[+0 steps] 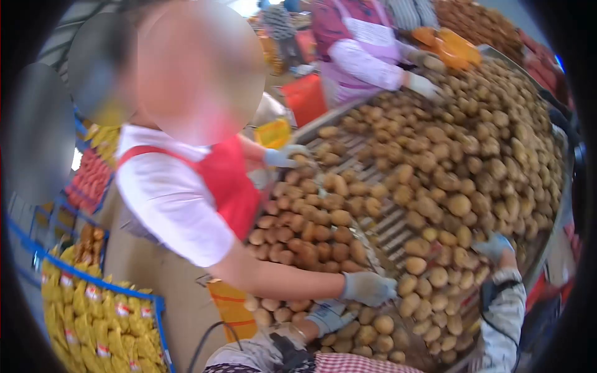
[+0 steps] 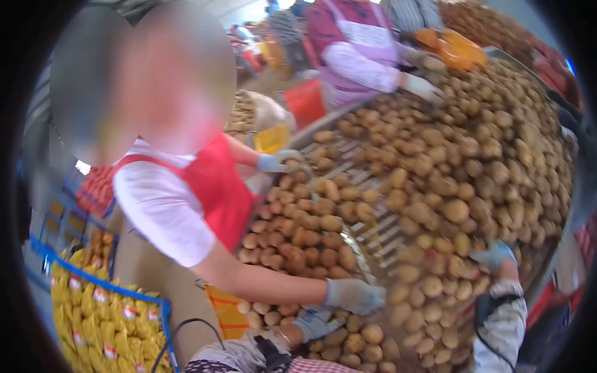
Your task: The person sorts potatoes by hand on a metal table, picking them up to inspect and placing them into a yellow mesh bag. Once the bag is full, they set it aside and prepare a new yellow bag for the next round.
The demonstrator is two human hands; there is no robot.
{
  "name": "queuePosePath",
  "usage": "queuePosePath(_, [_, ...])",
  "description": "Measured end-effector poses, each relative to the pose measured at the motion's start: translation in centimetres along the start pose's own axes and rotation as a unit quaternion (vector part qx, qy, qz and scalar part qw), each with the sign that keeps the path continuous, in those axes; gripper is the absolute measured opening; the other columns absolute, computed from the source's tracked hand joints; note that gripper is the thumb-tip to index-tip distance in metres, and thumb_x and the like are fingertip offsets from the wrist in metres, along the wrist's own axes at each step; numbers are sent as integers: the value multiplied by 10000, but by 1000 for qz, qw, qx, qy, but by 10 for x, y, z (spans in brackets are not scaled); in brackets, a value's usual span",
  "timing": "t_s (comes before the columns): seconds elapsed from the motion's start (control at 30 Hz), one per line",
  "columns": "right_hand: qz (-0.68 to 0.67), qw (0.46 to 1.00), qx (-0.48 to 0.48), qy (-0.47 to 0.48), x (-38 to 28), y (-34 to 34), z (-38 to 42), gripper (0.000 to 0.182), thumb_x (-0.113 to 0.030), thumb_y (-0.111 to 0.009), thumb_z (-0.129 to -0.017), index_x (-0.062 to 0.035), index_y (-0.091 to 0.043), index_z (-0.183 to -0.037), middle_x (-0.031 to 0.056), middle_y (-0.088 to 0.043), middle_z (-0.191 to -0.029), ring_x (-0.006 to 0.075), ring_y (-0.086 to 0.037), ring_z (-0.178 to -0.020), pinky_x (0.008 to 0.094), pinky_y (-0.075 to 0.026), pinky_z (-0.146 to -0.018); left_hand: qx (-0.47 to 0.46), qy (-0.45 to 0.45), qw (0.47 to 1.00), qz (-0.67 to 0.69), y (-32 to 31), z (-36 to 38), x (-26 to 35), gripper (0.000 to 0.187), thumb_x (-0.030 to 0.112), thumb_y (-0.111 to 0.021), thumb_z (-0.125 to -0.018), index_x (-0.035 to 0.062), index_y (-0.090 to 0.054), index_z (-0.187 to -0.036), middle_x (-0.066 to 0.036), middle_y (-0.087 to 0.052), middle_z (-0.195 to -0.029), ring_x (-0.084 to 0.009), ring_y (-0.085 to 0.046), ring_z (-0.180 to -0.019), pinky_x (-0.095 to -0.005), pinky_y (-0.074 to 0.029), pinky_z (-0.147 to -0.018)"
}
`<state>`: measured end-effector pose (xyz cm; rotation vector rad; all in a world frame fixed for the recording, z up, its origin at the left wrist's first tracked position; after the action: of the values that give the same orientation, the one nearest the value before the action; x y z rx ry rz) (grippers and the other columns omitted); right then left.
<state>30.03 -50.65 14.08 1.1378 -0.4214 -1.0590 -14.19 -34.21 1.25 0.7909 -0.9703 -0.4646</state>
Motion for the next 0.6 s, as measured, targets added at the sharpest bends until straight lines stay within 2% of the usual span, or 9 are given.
queuePosePath(0.1, [47, 999, 3, 5, 0, -13, 5, 855, -632, -717, -600, -57, -581, -1219, 198, -638, -1159, 342, -606, -1092, 422, -474, -925, -53, 52, 997, -34, 28, -2, 16, 760, 564, -484, -876, 44, -352, -1413, -232, -366, -1431, -390, -339, -1327, -470, -267, -1092])
queuePosePath(0.13, [72, 997, -24, 20, 6, -22, 1, 880, -668, -689, -618, -52, -569, -1235, 201, -626, -1184, 344, -606, -1095, 415, -472, -929, 133, -41, 987, -82, 14, 4, 9, 703, 515, -554, -838, 54, -433, -1355, -219, -476, -1346, -435, -383, -1263, -512, -274, -1055])
queuePosePath(0.2, [-65, 991, -119, -16, -8, -32, 36, 931, -678, -661, -671, -37, -495, -1325, 226, -580, -1251, 346, -566, -1157, 412, -436, -982, 121, -48, 979, -156, 27, 3, 20, 685, 486, -555, -842, 36, -444, -1347, -232, -460, -1343, -423, -414, -1242, -534, -300, -1034])
queuePosePath(0.33, [-149, 983, 101, -40, 19, -98, 71, 821, -522, -713, -743, -14, -470, -1340, 225, -489, -1355, 347, -499, -1239, 395, -403, -1025, 238, -199, 944, -111, 43, 0, 34, 463, 294, -590, -832, 42, -558, -1220, -209, -532, -1267, -379, -488, -1175, -486, -372, -981])
queuePosePath(0.4, [-207, 967, 149, -20, 22, -110, 93, 751, -449, -701, -779, -7, -463, -1338, 218, -491, -1352, 348, -492, -1241, 396, -401, -1026, 98, -377, 918, 69, 46, -2, 51, 402, 149, -640, -785, 36, -598, -1169, -209, -553, -1230, -319, -585, -1014, -414, -475, -811])
queuePosePath(0.43, [-263, 945, 194, 4, 15, -109, 105, 682, -375, -689, -815, -1, -456, -1336, 211, -492, -1349, 349, -485, -1243, 397, -399, -1027, 35, -367, 927, 60, 49, -7, 64, 450, 124, -625, -832, 19, -539, -1261, -191, -559, -1249, -275, -613, -1033, -356, -502, -841])
queuePosePath(0.47, [-262, 945, 195, 2, 5, -112, 119, 682, -375, -689, -815, -1, -456, -1336, 211, -492, -1349, 349, -485, -1243, 397, -399, -1027, -16, -309, 914, 262, 46, -13, 80, 497, 196, -589, -883, 23, -466, -1333, -184, -550, -1270, -272, -594, -1089, -366, -489, -891])
queuePosePath(0.53, [-502, 836, 169, 146, -51, -98, 154, 549, -278, -634, -861, 3, -476, -1305, 200, -518, -1308, 345, -516, -1196, 393, -407, -1018, -97, -194, 797, 564, 38, -32, 117, 725, 404, -527, -951, 48, -205, -1494, -161, -495, -1351, -254, -522, -1218, -369, -444, -993])
queuePosePath(0.6, [-499, 821, 198, 195, -76, -99, 151, 524, -267, -634, -858, 6, -497, -1283, 200, -536, -1286, 346, -540, -1159, 393, -413, -1011, -87, -147, 753, 636, 35, -55, 132, 766, 446, -574, -917, 51, -231, -1476, -142, -514, -1310, -239, -573, -1132, -351, -485, -931])
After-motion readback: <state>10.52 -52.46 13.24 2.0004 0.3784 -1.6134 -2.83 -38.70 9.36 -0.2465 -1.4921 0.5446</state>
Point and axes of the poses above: each hand's wrist, its own z-axis away from the middle knuckle, its own y-axis out of the back of the hand, x = y × z, the point moved 2 cm from there along -z, towards the middle knuckle
